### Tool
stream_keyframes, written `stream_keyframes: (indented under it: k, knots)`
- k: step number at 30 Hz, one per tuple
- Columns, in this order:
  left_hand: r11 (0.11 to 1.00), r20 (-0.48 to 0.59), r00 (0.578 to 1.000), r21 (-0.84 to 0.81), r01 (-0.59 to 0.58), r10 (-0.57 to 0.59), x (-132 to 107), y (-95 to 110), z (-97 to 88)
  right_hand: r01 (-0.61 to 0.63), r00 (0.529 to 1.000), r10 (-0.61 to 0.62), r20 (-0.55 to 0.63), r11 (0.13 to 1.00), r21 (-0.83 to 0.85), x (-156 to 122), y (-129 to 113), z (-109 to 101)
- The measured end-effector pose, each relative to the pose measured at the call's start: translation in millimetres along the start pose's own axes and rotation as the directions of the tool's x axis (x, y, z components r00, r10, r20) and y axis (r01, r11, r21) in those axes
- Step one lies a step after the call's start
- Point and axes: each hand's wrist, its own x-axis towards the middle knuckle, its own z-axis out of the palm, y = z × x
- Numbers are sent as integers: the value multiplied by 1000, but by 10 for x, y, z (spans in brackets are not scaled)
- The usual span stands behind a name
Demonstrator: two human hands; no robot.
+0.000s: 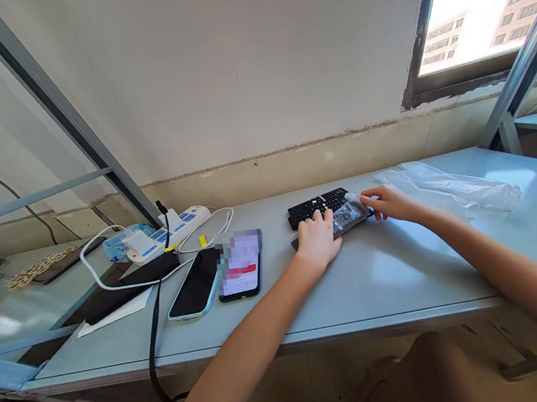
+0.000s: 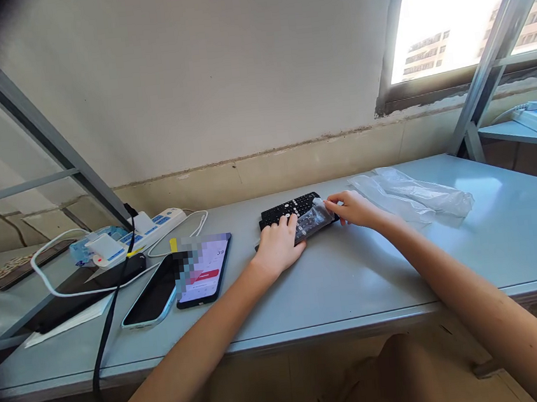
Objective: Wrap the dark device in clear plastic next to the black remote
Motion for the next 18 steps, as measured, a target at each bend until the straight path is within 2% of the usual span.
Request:
stream_keyframes:
  k: [18]
  knots:
    - [1000, -10, 1000, -1, -5, 5, -1, -5, 8, -12, 1000, 12, -11, 1000, -3, -9, 9, 15]
